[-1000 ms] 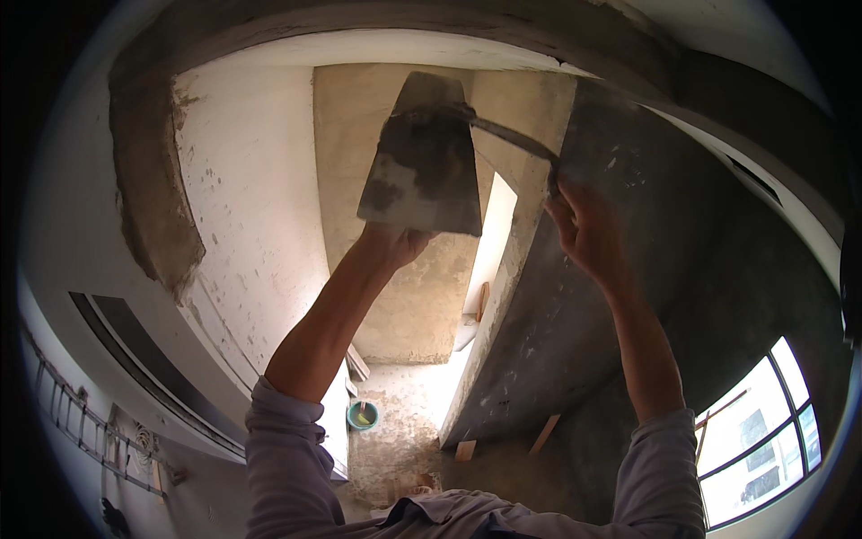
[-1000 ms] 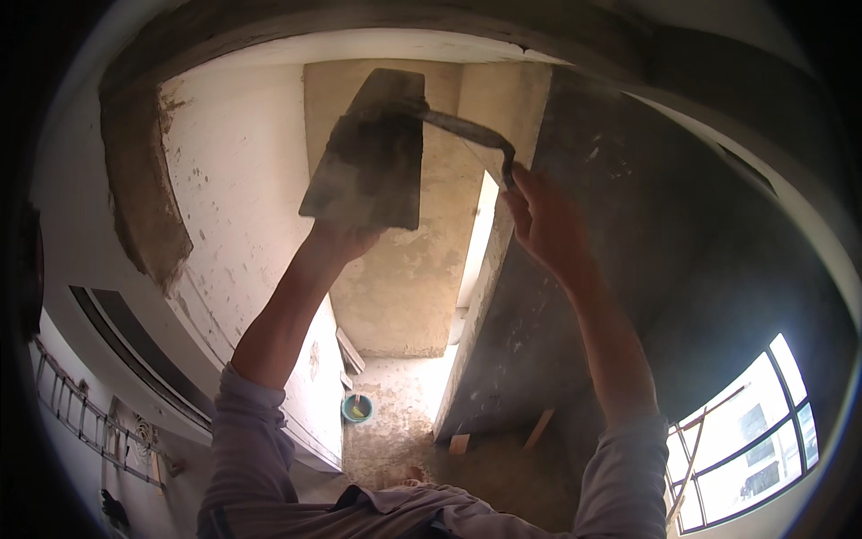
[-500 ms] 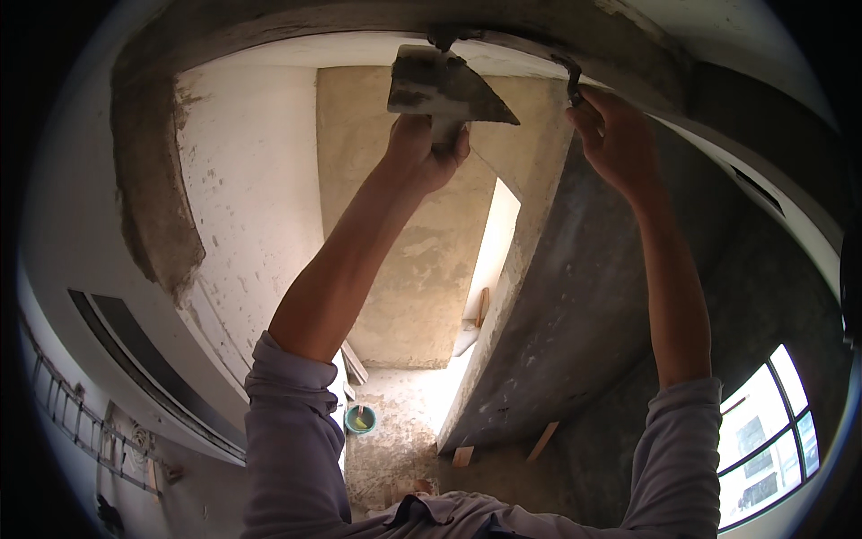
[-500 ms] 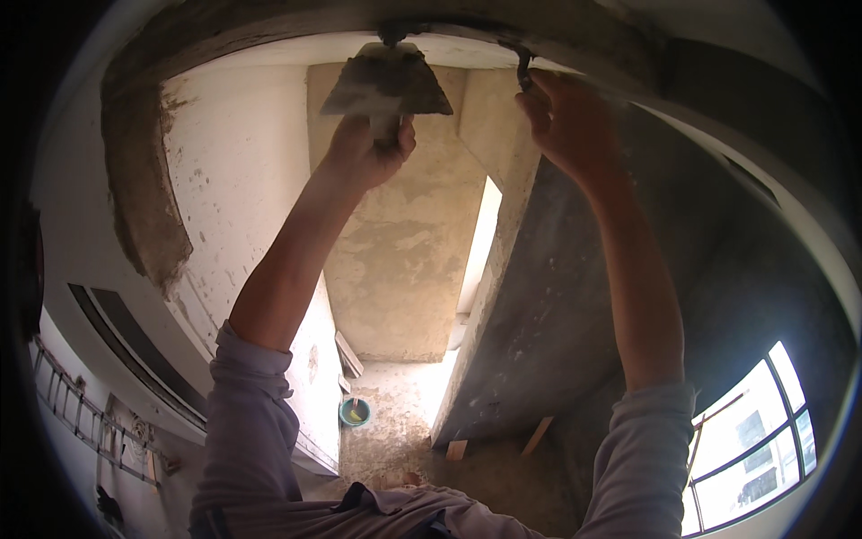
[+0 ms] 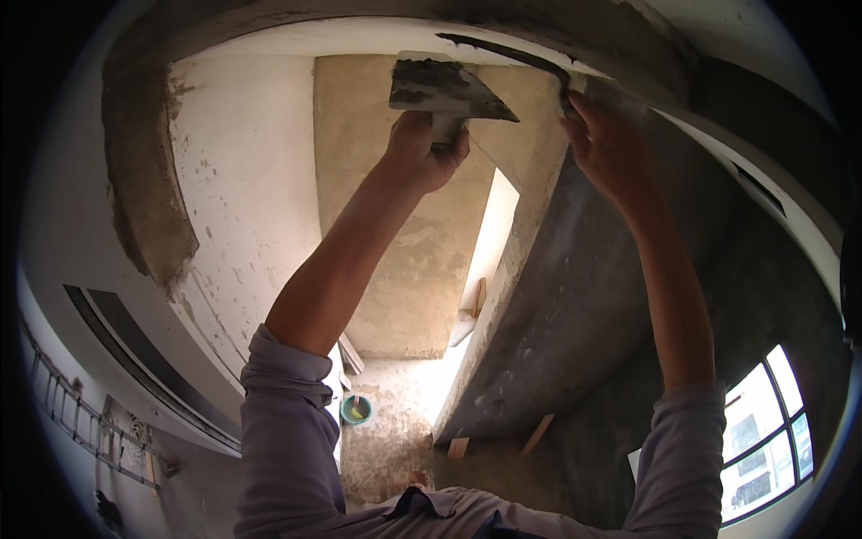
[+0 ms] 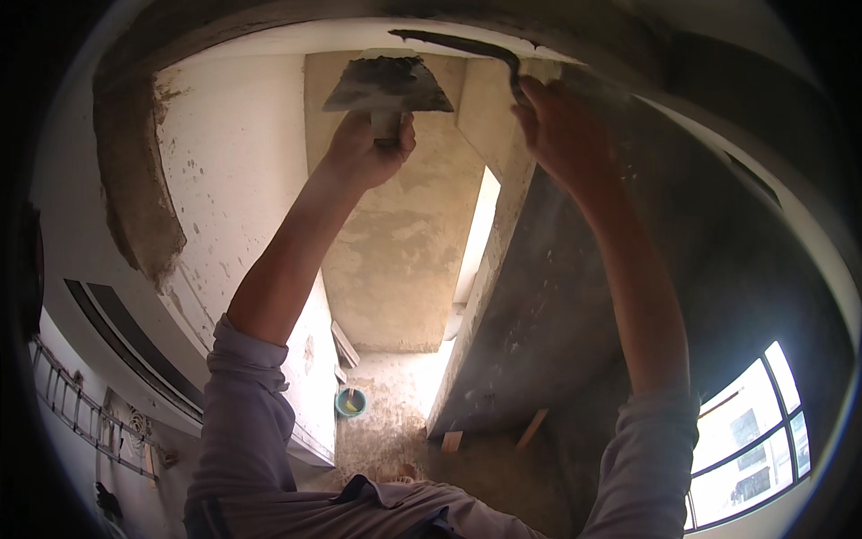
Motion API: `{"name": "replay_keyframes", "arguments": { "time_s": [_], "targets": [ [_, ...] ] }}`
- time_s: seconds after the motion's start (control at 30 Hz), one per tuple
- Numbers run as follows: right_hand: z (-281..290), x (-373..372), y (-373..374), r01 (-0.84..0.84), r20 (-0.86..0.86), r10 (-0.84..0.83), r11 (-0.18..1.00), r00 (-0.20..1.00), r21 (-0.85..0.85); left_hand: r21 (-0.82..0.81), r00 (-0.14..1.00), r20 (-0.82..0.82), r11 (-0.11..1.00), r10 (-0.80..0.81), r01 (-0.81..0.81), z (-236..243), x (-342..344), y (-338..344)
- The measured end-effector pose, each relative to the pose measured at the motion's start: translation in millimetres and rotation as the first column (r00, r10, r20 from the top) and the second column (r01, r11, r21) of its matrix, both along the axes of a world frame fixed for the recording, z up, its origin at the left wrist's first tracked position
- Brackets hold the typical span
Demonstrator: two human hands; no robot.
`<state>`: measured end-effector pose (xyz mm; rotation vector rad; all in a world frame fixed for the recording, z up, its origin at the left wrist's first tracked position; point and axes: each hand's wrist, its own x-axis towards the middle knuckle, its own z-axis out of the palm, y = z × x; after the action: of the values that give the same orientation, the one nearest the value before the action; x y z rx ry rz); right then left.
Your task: The person applies plaster to an interior door frame and wall using a hawk and a trowel.
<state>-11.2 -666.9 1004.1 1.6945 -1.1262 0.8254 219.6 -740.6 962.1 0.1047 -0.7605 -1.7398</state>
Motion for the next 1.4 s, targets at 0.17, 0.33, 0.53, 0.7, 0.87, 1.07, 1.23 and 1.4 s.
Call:
{"name": "replay_keyframes", "arguments": {
  "time_s": [0.17,0.33,0.53,0.7,0.87,1.07,1.23,1.4],
  "targets": [
    [35.5,23.2,-12.3,0.012,-0.076,-0.017,0.998,0.997,-0.064,-0.006,1.0,0.007,1.0,0.001,-0.001,-11.0,3.3,-4.0],
    [40.4,8.8,22.9,-0.028,0.024,0.028,0.999,0.999,-0.022,-0.026,0.997,0.053,0.998,0.058,-0.057,-15.4,8.8,-0.2],
    [18.0,-29.7,71.6,-0.002,0.169,-0.006,0.999,0.986,0.052,-0.024,0.999,0.048,1.0,-0.017,0.019,-17.8,1.9,2.3],
    [-17.2,-37.5,72.2,0.079,0.021,-0.079,0.997,0.997,-0.005,0.085,0.992,0.105,0.993,0.072,-0.081,-21.8,-3.0,17.3],
    [24.7,49.6,34.7,-0.011,-0.026,0.012,0.998,1.0,0.055,0.023,0.992,0.115,0.998,-0.057,0.055,-34.4,0.1,-3.9],
    [43.4,25.7,22.7,0.092,0.018,-0.094,0.992,0.995,0.082,0.077,0.989,0.132,0.996,-0.063,0.053,-41.7,-4.8,-5.8],
    [46.8,-32.9,34.4,0.278,0.118,-0.311,0.932,0.943,0.234,0.05,0.99,0.127,0.997,-0.062,0.056,-42.9,-12.7,-15.3],
    [30.3,-74.8,59.0,0.465,0.11,-0.481,0.874,0.87,0.141,-0.007,0.973,0.081,0.976,-0.215,0.217,-48.0,-27.8,-30.3]
  ]
}}
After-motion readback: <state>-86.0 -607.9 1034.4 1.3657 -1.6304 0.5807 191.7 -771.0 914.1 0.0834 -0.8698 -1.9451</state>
